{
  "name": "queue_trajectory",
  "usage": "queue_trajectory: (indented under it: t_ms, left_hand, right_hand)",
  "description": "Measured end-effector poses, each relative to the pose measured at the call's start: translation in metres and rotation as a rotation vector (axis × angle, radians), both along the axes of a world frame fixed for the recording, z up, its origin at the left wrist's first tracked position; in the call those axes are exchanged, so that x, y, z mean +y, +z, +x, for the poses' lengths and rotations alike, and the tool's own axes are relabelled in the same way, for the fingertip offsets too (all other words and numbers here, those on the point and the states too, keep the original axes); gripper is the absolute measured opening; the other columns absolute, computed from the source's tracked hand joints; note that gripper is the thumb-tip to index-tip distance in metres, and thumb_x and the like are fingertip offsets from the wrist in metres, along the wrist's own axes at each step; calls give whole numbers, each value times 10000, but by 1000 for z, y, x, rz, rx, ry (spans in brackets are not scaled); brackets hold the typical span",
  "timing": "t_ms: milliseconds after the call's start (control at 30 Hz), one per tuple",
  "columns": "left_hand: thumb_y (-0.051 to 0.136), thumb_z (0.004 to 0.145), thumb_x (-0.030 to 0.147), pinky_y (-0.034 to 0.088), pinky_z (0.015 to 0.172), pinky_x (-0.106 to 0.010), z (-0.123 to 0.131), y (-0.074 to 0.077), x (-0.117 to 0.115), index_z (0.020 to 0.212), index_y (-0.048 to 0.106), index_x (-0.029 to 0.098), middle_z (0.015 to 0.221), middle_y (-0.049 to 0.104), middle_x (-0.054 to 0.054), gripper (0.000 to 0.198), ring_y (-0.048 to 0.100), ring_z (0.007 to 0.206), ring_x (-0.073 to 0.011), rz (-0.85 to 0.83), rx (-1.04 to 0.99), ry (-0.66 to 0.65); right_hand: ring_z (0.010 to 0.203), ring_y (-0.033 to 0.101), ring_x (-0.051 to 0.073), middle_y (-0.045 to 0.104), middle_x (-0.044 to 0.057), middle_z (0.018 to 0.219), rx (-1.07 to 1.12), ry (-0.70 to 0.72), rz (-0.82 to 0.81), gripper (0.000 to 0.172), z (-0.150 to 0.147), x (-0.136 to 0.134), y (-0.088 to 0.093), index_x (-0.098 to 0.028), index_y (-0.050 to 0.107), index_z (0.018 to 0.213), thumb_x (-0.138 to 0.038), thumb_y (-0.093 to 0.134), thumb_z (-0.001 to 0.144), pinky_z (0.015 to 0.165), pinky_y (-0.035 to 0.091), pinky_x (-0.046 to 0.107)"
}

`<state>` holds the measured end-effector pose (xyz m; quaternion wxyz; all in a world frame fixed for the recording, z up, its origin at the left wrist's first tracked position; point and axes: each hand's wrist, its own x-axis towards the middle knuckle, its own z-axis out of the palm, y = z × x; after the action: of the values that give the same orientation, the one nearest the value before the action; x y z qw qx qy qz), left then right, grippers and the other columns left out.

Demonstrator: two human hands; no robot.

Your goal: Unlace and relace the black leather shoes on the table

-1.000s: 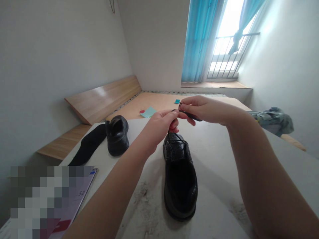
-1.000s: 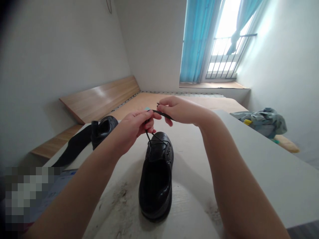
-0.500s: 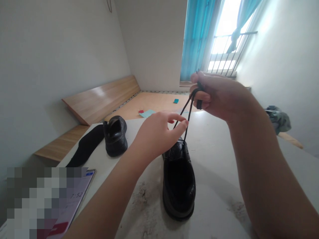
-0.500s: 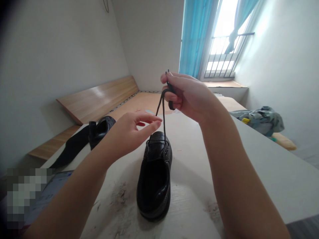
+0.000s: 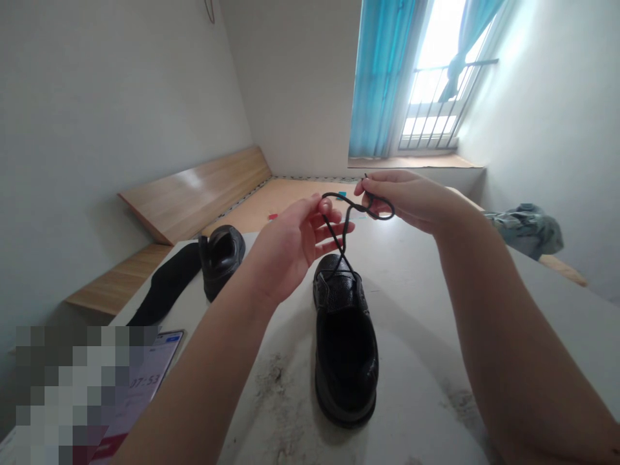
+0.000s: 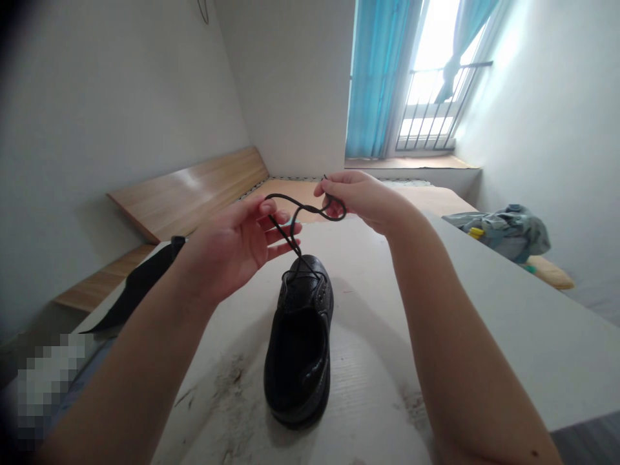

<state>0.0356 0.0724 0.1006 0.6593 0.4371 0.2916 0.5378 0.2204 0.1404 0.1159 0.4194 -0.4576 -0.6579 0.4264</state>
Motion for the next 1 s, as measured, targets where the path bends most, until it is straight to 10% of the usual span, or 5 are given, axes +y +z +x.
queue_trajectory:
  t_ms: [233,333,467,700,1000]
  left_hand:
    - [363,961,203,503,648,-249,-2,5,-2,627,477,165,580,448,28,355,566,559,-111,64,-109,35]
    - [363,945,169,516,656,-235,-2,4,1,633,480,163,597,482,22,334,579,579,-103,45,-156,72]
    - [393,894,128,535,763,-244,-4,1,6,635,483,174,655,573,9,278,639,672,-106,-20,-184,191]
    - [380,902,149,546,820,-268,-5,-1,11,630,459,185,771,697,-23,286,693,827,-135,-41,-160,240]
    - [424,873,181,538,794,-355,-13,4,10,646,444,188,780,694,1,228,678,851,-170,-85,-165,282]
  right_hand:
    - [886,669,187,702,46,918,321,298,-122,182,2,11,-9,-201,618,828,-366,582,897,819,541,334]
    - [932,663,216,705,66,1032,136,485,-208,447,-2,7,-12,-208,657,937,-623,498,881,810,546,350]
    - [892,666,245,700,117,1106,-308,250,-204,732,-8,0,-15,-183,729,906,-828,415,759,677,542,325]
    - [962,645,186,711,83,1056,-246,601,-98,535,-23,-10,-12,-200,727,973,-677,534,829,803,519,285]
    - [694,581,130,523,-2,671,387,425,-147,243,-38,-4,-12,-186,501,675,-257,456,903,723,499,286]
